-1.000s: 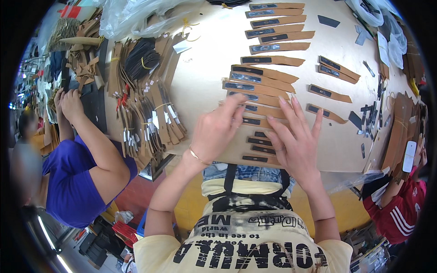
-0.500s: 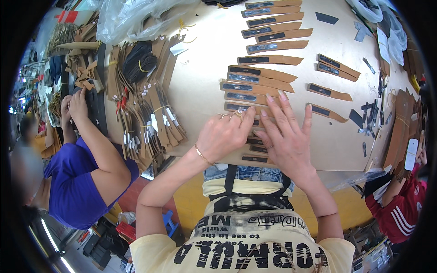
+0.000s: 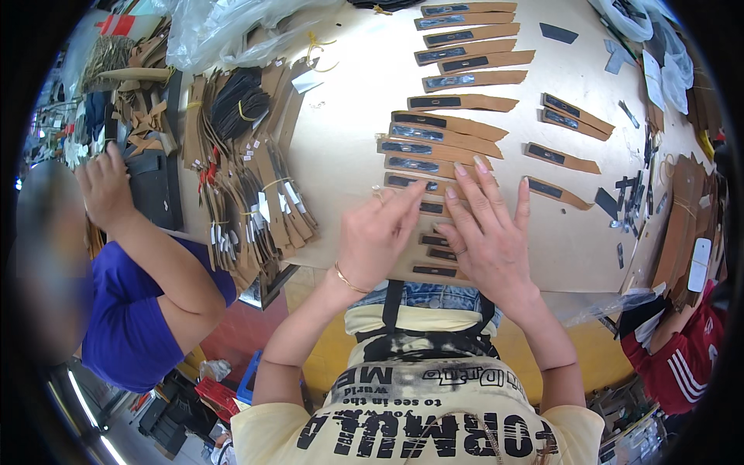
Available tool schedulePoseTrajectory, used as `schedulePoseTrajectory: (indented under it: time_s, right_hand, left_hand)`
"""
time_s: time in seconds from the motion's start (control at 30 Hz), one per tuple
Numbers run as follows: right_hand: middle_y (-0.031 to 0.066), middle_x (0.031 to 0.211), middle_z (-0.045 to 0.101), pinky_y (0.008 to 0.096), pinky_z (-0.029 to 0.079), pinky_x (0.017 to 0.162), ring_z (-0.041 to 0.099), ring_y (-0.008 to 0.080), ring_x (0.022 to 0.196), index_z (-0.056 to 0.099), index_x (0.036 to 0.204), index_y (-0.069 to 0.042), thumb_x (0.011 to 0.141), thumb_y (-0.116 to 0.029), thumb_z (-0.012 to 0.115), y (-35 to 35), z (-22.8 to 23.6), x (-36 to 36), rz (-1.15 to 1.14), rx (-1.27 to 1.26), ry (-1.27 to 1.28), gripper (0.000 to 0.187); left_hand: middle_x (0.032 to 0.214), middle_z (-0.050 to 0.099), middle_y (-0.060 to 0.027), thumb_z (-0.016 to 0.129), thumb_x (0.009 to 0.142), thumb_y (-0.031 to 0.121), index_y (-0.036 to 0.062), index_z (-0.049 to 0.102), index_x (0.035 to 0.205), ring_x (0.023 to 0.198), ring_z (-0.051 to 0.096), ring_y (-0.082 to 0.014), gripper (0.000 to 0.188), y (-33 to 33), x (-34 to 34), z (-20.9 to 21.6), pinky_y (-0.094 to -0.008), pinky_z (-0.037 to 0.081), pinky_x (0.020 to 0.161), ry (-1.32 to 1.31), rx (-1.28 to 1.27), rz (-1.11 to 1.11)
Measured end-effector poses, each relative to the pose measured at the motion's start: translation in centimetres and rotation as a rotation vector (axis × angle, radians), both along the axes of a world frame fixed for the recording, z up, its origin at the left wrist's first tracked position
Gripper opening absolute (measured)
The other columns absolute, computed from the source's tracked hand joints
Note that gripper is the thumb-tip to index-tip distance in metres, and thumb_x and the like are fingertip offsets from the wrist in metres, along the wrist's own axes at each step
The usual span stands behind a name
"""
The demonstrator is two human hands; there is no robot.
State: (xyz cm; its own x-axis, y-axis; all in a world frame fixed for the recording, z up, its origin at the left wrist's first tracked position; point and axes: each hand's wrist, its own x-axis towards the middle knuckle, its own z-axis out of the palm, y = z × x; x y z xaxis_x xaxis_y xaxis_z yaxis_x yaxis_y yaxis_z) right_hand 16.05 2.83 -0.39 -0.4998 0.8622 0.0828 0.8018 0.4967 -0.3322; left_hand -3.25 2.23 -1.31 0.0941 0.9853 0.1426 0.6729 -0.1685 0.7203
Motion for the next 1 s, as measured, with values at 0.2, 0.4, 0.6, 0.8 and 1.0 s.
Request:
schedulePoseTrajectory:
  time_s: [0.2,0.4,0.6,0.8,1.0]
  right_hand:
    - [0.0085,0.151,0.050,0.0622,0.008,0.122,0.036,0.0239,0.149,0.067,0.124,-0.007,0.097,-0.034,0.063,-0.1,0.2,0.0,-0.008,-0.020,-0.028,0.038]
    - [0.0104,0.151,0.049,0.0623,0.011,0.122,0.035,0.0259,0.149,0.066,0.126,-0.006,0.096,-0.031,0.064,0.3,0.8,-0.1,0.007,-0.011,-0.054,0.039]
    - [0.0112,0.151,0.049,0.0623,0.010,0.122,0.036,0.0263,0.148,0.068,0.123,-0.008,0.095,-0.028,0.065,-0.4,0.2,0.1,-0.032,-0.036,0.018,0.034]
    - [0.0101,0.153,0.047,0.0628,0.009,0.122,0.034,0.0252,0.149,0.066,0.127,-0.009,0.098,-0.031,0.062,-0.2,-0.1,-0.1,-0.038,-0.042,0.012,0.036]
    - [0.0098,0.153,0.047,0.0635,0.009,0.121,0.034,0.0254,0.149,0.066,0.128,-0.010,0.098,-0.031,0.062,-0.3,0.0,-0.1,-0.040,-0.048,0.010,0.037]
  left_hand:
    - [0.074,0.065,-0.0044,0.067,0.082,0.009,0.0052,0.067,0.127,0.055,0.064,-0.0153,0.046,-0.9,1.2,-0.7,-0.0295,0.052,0.050,0.684,0.031,-0.313]
    - [0.080,0.069,-0.0096,0.062,0.083,0.007,0.0025,0.068,0.109,0.064,0.070,-0.0215,0.027,1.9,1.6,1.7,-0.0325,0.055,0.054,0.703,-0.002,-0.460]
    - [0.079,0.067,-0.0085,0.062,0.084,0.006,0.0026,0.068,0.113,0.066,0.071,-0.0200,0.030,2.4,-1.1,2.0,-0.0316,0.055,0.053,0.512,0.037,-0.395]
    - [0.070,0.061,-0.0015,0.064,0.082,0.010,0.0037,0.070,0.117,0.061,0.068,-0.0128,0.036,1.5,-0.5,0.2,-0.0282,0.052,0.049,0.739,0.175,-0.409]
    - [0.070,0.062,-0.0034,0.068,0.083,0.010,0.0043,0.071,0.112,0.059,0.066,-0.0154,0.030,1.5,-1.0,-0.4,-0.0280,0.054,0.053,0.639,0.197,-0.419]
